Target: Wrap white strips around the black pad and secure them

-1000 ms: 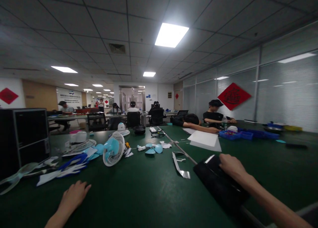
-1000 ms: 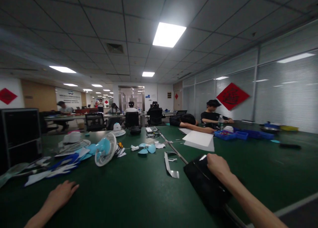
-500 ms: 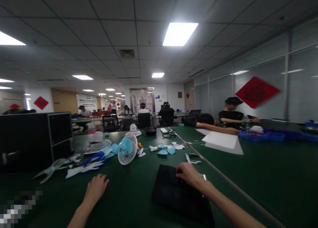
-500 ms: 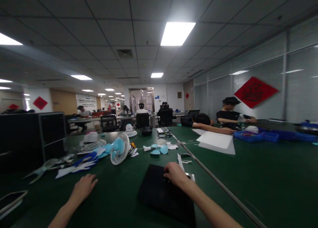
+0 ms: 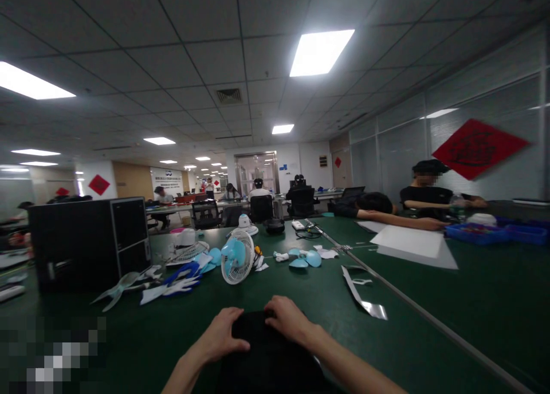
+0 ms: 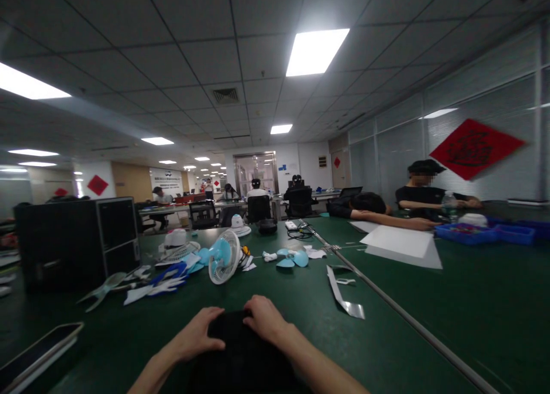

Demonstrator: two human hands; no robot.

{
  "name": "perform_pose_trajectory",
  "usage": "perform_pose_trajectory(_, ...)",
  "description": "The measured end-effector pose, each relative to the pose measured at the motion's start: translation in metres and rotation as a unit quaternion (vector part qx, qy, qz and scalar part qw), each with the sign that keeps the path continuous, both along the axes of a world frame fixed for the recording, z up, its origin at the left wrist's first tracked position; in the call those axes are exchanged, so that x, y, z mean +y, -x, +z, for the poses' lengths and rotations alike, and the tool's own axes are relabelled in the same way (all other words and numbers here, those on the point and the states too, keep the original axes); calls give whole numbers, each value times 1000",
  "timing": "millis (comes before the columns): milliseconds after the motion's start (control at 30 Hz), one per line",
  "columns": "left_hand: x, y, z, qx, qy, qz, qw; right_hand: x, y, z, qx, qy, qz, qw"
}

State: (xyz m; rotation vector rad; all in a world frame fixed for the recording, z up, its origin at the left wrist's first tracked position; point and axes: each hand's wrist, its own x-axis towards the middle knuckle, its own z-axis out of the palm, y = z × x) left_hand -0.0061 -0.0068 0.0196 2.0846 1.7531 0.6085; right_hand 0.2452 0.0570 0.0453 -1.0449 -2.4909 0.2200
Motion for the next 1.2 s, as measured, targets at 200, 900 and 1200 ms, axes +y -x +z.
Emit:
perform_pose_trajectory(200,-4,-2,7,-7,38,1,999,13,-65,-8,45,-7,-46,998)
perform_pose_trajectory(900,3,0,0,-3,38,16,999,61,-189,-19,-60,18,-364,929)
perform_pose_trajectory(1200,4,0,-3,-10,32,21,999,56,-190,-11,-60,9,-375,925)
